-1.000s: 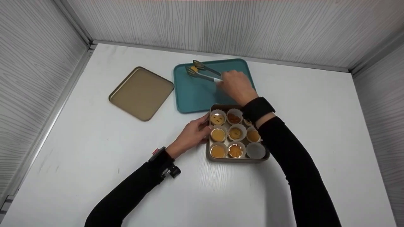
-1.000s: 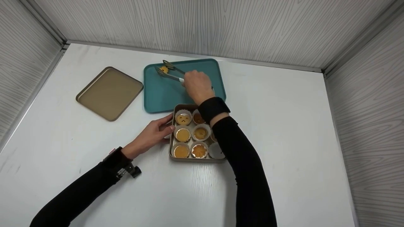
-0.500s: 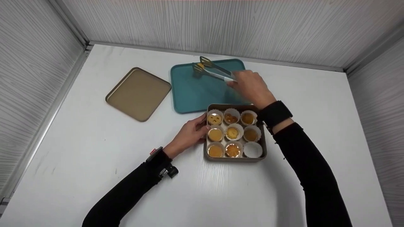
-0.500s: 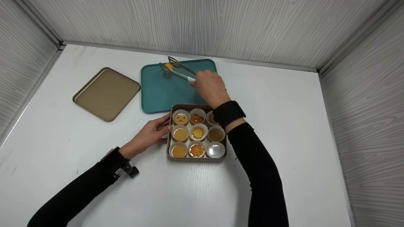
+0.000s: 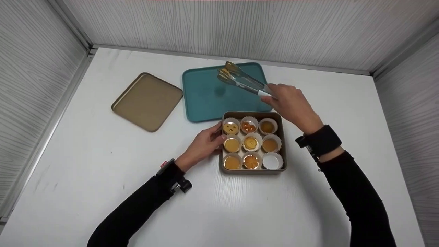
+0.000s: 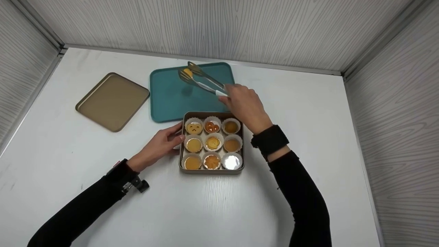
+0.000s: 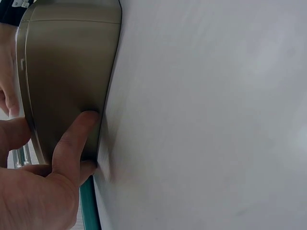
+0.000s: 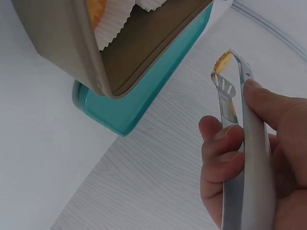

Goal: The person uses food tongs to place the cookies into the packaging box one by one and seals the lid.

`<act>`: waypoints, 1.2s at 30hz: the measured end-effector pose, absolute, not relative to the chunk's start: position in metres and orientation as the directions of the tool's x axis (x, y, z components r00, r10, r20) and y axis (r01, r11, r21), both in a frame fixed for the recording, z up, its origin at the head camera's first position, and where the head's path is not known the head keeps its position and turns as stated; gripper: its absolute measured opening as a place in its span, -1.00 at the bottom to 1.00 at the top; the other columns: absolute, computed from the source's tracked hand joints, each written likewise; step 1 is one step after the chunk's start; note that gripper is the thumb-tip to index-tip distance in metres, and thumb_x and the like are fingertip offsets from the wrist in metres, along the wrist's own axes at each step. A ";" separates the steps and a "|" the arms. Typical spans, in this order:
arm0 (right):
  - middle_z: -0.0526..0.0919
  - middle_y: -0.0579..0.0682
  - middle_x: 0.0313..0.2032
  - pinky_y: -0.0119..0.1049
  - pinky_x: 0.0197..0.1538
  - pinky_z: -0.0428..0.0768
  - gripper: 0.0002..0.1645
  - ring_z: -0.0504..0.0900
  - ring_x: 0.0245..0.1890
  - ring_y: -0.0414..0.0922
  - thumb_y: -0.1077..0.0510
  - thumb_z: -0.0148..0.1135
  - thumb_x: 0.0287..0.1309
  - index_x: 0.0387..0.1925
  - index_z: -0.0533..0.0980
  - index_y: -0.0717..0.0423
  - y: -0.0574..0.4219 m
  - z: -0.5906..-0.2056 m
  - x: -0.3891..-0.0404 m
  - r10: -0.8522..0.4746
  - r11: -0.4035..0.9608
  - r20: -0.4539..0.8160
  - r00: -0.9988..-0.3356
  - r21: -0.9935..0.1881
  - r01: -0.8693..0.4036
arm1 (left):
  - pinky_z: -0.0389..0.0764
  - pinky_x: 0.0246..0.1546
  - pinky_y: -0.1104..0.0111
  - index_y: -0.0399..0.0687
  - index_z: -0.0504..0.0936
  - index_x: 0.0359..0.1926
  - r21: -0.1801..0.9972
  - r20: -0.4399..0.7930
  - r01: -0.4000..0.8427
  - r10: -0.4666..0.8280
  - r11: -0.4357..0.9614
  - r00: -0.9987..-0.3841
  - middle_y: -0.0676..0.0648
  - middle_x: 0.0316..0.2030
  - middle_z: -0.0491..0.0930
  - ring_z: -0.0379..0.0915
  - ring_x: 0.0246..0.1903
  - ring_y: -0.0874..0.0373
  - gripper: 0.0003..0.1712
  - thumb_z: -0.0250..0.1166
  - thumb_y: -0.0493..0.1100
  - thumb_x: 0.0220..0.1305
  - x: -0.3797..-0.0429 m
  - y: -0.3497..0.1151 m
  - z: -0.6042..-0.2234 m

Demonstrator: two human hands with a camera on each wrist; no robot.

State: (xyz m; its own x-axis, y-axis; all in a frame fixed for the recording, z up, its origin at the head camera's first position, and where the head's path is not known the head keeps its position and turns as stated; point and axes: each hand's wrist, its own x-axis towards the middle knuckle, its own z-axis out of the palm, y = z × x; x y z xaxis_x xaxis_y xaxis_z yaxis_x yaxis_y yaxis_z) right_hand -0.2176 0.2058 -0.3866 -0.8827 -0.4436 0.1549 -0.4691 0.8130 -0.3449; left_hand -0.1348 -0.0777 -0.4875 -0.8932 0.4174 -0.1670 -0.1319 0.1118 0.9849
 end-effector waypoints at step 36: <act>0.70 -0.02 -0.31 -0.22 -0.42 0.62 -0.52 0.57 -0.44 -0.21 0.14 0.50 0.23 0.14 0.62 0.20 0.304 -0.410 -0.101 -0.492 0.786 0.274 -0.826 -0.268 -0.557 | 0.71 0.04 0.11 -0.15 0.01 0.65 0.981 -0.186 -0.146 0.425 0.125 -0.886 -0.24 0.52 0.25 0.38 0.38 -0.09 -0.24 0.11 -0.19 0.59 -0.139 -0.075 -0.488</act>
State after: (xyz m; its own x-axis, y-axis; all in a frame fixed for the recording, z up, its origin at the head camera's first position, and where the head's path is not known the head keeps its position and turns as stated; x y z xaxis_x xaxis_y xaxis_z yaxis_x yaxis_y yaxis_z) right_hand -0.1015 0.3042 -0.4102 -0.8263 -0.4923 0.2737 -0.5570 0.7862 -0.2676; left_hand -0.1395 -0.0752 -0.4881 -0.8857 0.4253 -0.1861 -0.1463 0.1247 0.9813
